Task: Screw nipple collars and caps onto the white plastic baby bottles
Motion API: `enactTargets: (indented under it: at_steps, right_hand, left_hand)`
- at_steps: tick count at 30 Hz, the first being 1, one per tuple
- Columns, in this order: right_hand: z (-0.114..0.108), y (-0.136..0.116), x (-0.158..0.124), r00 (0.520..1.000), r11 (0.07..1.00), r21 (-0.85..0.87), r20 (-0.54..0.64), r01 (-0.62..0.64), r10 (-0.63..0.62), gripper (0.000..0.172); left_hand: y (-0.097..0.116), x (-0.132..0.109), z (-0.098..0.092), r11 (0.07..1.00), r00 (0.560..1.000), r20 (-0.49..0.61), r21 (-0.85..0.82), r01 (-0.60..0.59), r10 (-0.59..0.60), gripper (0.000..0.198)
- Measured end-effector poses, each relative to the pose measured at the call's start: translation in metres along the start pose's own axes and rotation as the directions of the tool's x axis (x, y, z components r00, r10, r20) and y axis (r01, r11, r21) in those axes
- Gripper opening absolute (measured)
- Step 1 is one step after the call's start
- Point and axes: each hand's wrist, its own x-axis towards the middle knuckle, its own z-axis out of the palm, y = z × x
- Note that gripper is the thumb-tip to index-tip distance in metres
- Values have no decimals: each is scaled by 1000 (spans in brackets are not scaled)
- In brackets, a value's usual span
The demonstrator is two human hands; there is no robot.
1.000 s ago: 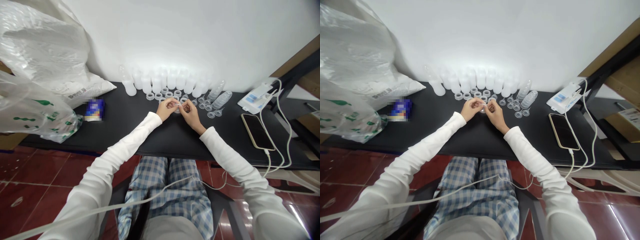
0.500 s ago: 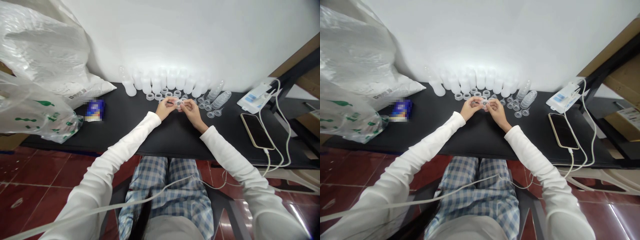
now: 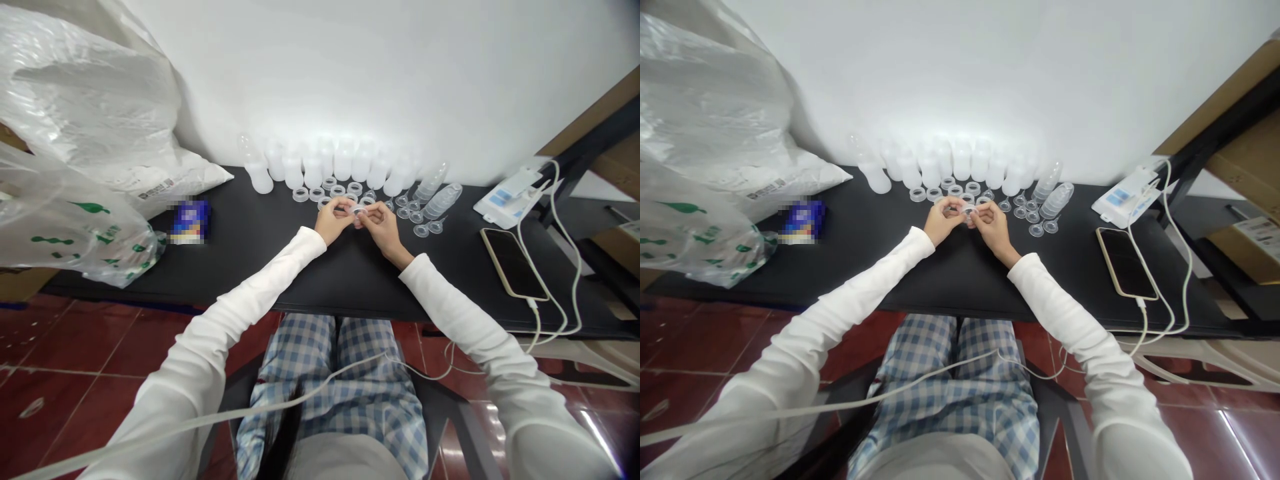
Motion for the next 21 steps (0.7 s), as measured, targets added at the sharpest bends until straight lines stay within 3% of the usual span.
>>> enactTargets:
  at_steps: [10, 21]
  right_hand:
    - [-3, -5, 2, 1000, 1000, 13, 17, 10, -11, 54]
    - [-2, -5, 1, 1000, 999, -22, -15, 26, -26, 53]
  left_hand:
    - [-4, 8, -4, 996, 998, 37, -78, -44, 47, 26]
    - [1, 4, -5, 997, 998, 32, -55, -60, 61, 21]
